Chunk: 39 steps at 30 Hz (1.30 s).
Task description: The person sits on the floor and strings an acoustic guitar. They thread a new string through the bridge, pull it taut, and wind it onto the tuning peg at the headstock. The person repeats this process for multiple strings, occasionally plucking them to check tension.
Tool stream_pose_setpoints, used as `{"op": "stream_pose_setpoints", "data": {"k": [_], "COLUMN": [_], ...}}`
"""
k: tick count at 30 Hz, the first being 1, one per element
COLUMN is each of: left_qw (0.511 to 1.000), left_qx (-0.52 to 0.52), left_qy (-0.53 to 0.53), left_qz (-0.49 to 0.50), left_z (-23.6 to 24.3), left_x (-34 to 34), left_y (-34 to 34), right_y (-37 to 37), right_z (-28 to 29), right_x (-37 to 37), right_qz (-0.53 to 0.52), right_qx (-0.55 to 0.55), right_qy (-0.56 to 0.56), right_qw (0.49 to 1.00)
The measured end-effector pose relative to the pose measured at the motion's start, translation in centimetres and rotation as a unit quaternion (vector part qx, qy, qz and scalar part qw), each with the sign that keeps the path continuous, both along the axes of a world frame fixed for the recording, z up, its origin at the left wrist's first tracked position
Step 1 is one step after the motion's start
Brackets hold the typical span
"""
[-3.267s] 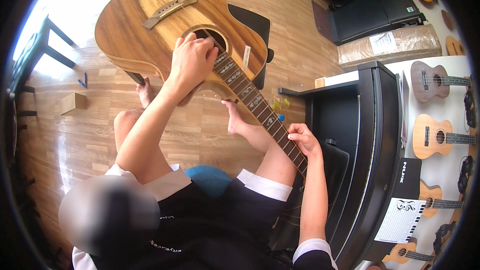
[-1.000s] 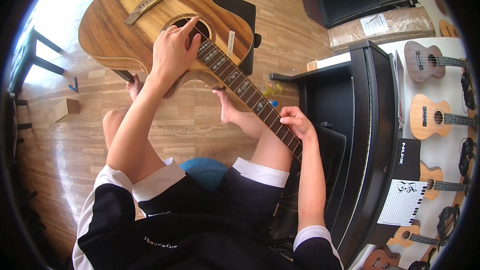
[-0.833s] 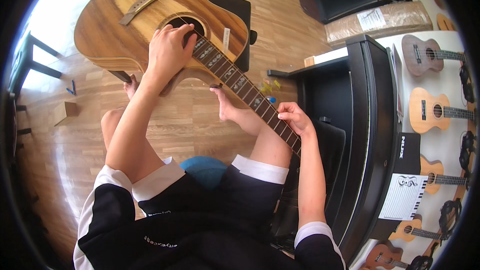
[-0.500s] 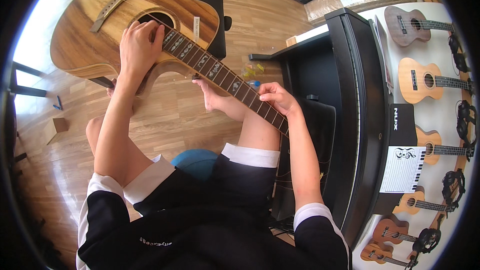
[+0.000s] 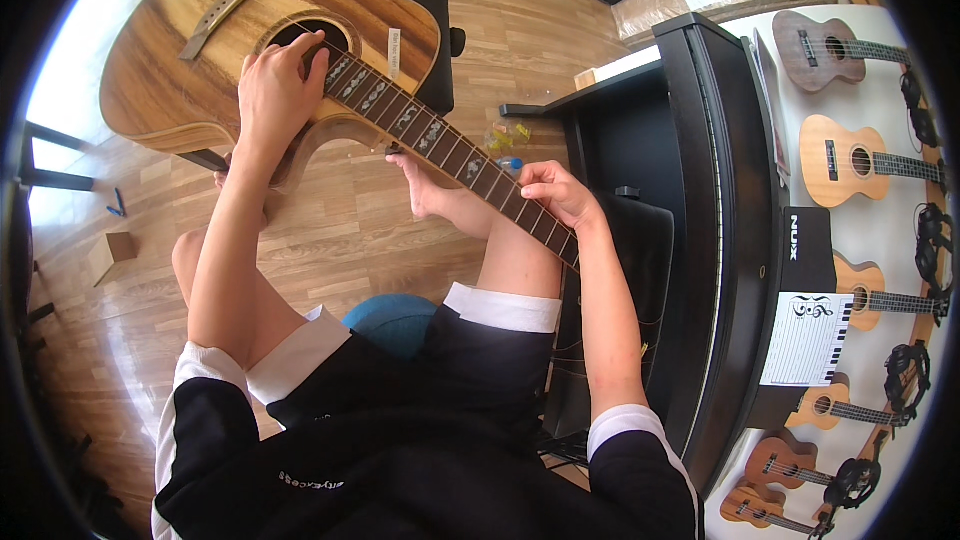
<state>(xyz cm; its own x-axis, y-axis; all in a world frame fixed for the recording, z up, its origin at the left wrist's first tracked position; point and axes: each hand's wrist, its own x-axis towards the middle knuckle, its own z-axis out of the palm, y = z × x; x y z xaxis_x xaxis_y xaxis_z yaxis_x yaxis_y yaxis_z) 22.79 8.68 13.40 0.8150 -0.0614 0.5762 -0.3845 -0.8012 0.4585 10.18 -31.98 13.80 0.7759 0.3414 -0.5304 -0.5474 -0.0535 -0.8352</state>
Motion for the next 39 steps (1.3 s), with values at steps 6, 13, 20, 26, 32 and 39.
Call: {"op": "stream_pose_setpoints", "data": {"k": [6,13,20,26,32,39], "left_qw": [0.999,0.998,0.998,0.999,0.999,0.996], "left_qx": [-0.011,-0.013,-0.039,-0.005,0.011,-0.05], "left_qy": [0.03,0.043,0.013,0.039,0.029,0.072], "left_qz": [-0.005,-0.049,-0.045,-0.032,-0.045,-0.009], "left_z": [0.81,0.41,0.11,0.37,0.03,0.7], "left_x": [-0.15,-0.27,-0.04,-0.21,-0.18,-0.14], "left_y": [0.12,0.15,0.06,-0.02,0.0,-0.27], "right_y": [0.17,-0.02,0.0,-0.07,-0.04,-0.12], "right_z": [0.14,0.06,-0.03,-0.12,0.08,-0.19], "right_x": [-0.05,0.05,-0.01,-0.04,0.1,-0.03], "right_qz": [-0.004,0.005,0.0,0.003,0.006,0.002], "right_qx": [-0.004,-0.004,-0.006,0.0,0.0,-0.003], "right_qy": [-0.005,-0.005,-0.006,-0.007,-0.002,-0.012], "right_qw": [1.0,1.0,1.0,1.0,1.0,1.0]}}
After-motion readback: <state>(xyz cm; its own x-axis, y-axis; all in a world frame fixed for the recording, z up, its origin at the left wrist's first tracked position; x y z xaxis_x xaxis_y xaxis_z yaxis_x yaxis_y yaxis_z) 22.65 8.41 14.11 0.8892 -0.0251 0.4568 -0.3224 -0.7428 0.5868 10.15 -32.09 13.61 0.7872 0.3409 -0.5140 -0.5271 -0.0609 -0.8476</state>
